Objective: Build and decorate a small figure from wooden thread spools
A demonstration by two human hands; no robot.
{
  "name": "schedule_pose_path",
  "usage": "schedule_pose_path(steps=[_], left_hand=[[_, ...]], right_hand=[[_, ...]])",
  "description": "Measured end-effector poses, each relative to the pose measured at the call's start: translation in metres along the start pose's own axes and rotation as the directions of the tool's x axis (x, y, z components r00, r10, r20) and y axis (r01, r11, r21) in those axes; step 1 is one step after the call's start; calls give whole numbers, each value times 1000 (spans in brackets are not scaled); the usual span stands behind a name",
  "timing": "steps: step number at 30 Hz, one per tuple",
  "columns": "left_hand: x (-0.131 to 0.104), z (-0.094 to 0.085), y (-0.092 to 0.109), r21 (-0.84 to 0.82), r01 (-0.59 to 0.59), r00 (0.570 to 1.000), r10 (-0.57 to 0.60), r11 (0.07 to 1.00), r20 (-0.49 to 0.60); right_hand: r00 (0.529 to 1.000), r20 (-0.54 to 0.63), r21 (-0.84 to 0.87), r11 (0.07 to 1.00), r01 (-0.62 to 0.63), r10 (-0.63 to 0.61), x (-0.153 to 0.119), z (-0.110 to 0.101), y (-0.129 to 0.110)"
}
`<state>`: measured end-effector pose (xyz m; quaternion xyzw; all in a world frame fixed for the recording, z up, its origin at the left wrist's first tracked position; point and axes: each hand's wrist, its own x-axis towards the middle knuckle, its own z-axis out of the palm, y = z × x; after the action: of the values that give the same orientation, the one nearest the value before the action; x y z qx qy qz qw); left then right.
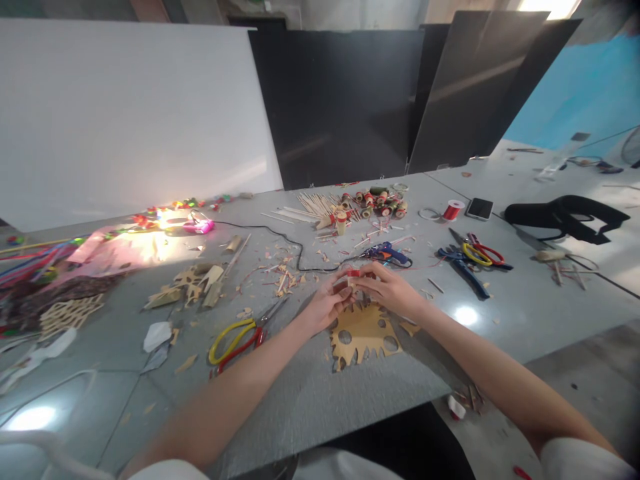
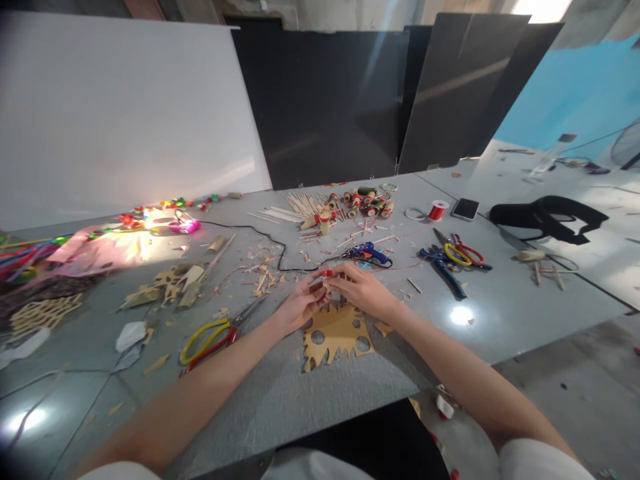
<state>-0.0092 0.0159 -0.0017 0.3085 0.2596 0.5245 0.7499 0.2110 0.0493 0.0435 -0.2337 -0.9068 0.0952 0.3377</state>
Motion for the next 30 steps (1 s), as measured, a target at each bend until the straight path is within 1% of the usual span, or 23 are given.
schedule_pose_path(steps=[4, 7, 13, 24, 30], left_hand=[[0, 1, 1, 5, -1, 1000, 1, 1000, 3], [0, 0, 0, 8, -2, 1000, 2, 1000, 0], [1, -3, -1, 21, 7, 1000, -7, 1000, -15], [-1, 1, 2, 5, 12, 1000, -12, 1000, -13], [-2, 1, 3, -7, -4, 1000, 4, 1000, 1]], right_hand=[[1000, -2, 1, 1000, -12, 12, 1, 0, -1], [1000, -1, -6, 1000, 5, -5, 1, -1, 0], [1000, 4, 26, 1000, 7, -7, 1, -1, -1], [1000, 15, 20, 1000, 12, -12, -2, 3, 4], [999, 23, 17, 999, 28, -28, -2, 4, 6]])
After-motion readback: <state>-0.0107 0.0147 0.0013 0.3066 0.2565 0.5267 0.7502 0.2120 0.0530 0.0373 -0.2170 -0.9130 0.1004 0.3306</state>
